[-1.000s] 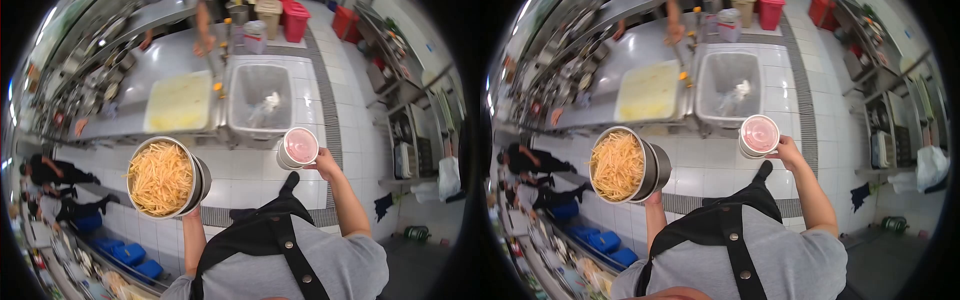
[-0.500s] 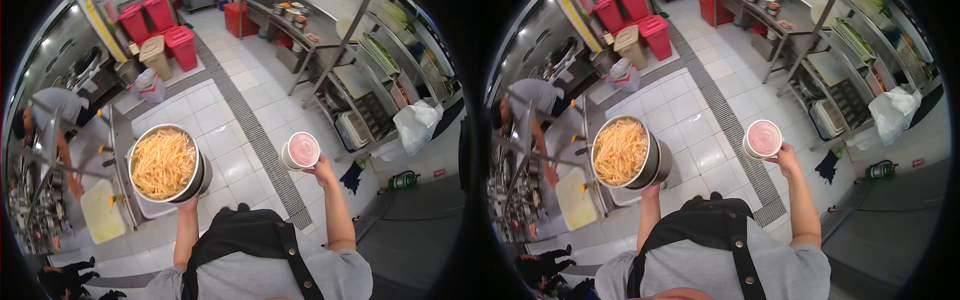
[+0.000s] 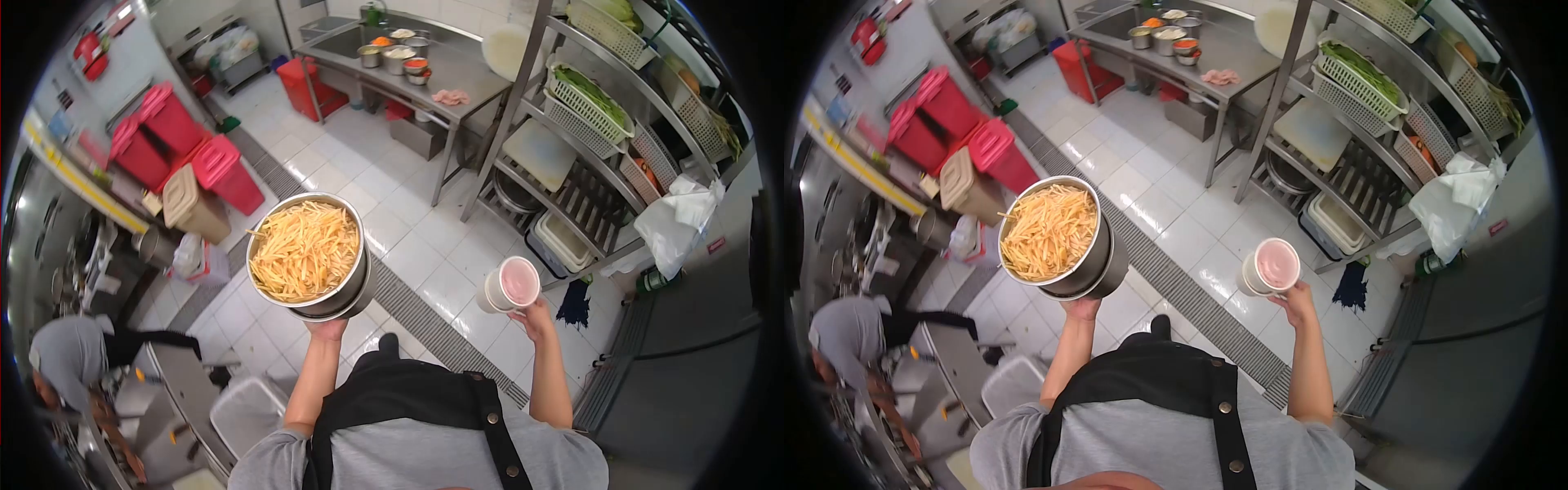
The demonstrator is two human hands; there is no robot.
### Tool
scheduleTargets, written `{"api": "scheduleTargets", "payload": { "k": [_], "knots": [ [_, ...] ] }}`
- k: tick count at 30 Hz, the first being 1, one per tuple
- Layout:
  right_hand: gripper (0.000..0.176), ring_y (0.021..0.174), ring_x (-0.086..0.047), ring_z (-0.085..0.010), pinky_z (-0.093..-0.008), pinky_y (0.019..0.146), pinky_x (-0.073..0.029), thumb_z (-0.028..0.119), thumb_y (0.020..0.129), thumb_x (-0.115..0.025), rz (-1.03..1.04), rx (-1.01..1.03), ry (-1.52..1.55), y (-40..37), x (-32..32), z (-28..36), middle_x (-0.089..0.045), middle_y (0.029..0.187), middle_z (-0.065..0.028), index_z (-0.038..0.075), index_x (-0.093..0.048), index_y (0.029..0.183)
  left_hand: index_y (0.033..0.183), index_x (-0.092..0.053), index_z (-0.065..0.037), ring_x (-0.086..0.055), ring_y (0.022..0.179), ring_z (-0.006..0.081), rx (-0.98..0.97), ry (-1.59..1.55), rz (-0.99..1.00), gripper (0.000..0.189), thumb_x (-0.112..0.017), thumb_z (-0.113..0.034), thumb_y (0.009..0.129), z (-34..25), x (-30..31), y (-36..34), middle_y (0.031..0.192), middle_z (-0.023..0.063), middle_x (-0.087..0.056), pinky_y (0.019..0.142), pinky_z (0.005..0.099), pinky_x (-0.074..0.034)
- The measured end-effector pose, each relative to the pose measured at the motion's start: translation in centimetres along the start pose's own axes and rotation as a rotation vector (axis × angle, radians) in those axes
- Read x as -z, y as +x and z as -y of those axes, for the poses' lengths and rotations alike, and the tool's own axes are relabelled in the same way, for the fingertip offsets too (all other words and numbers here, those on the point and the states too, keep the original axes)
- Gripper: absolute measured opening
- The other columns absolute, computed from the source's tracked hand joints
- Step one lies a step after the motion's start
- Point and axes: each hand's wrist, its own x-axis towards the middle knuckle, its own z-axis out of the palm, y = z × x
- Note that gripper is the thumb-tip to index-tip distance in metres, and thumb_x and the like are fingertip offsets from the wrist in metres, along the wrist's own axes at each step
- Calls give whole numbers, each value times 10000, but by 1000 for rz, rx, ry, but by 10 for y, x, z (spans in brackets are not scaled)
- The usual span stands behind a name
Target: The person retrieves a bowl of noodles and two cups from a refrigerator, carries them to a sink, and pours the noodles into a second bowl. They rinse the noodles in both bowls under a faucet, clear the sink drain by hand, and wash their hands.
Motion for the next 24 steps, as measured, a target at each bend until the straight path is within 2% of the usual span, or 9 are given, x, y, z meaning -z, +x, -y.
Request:
{"api": "scheduleTargets", "payload": {
  "k": [3, 4, 9, 13, 17, 21, 24],
  "knots": [
    [269, 910, -673, -238, -366, 741, -600, 114, 946, -532, -183, -31, 109, 44, 13, 2, -660, 1022, -151, -67, -562, 1142, 1362, -485, -53, -500, 1269, 317, 65, 51, 15, 546, -600, -356, 923, -7, -9, 111, 1387, 140, -518, 1102, 512, -382],
    [266, 899, -673, -236, -365, 736, -601, 122, 945, -537, -236, -32, 123, 54, 15, 4, -660, 1007, -150, -71, -562, 1126, 1396, -445, -66, -469, 1292, 328, 44, 91, -26, 589, -526, -434, 943, -10, -10, 152, 1428, 133, -474, 1104, 504, -378],
    [239, 837, -665, -218, -359, 707, -608, 147, 929, -562, -487, -68, 162, 116, 14, 26, -647, 923, -137, -75, -568, 1018, 1378, -466, -48, -465, 1294, 342, 111, 79, 36, 605, -578, -424, 918, -7, -39, 329, 1408, 140, -496, 1110, 516, -363],
    [206, 773, -637, -197, -358, 696, -611, 139, 909, -568, -492, -71, 113, 210, -13, 57, -624, 867, -117, -64, -574, 942, 1374, -470, -37, -453, 1304, 351, 139, 9, 21, 644, -610, -441, 892, -18, -28, 459, 1423, 151, -477, 1108, 542, -351],
    [194, 728, -609, -184, -357, 684, -609, 129, 902, -565, -430, -25, 67, 362, -73, 128, -606, 825, -100, -63, -590, 918, 1377, -467, -45, -459, 1297, 358, 82, 82, 17, 648, -621, -439, 887, -16, -40, 550, 1424, 149, -477, 1095, 542, -371],
    [200, 712, -617, -196, -351, 651, -602, 121, 910, -549, -260, 77, 6, 526, -164, 244, -601, 814, -103, -72, -594, 938, 1383, -461, -49, -467, 1291, 357, 62, 40, -23, 643, -573, -466, 907, -28, -44, 627, 1418, 147, -485, 1097, 539, -369],
    [197, 682, -634, -214, -339, 652, -597, 120, 914, -555, -207, 134, 37, 641, -230, 333, -600, 809, -106, -74, -589, 916, 1387, -459, -56, -463, 1295, 357, 28, 50, -58, 636, -533, -482, 922, -36, -52, 677, 1420, 146, -482, 1097, 541, -365]
  ]
}}
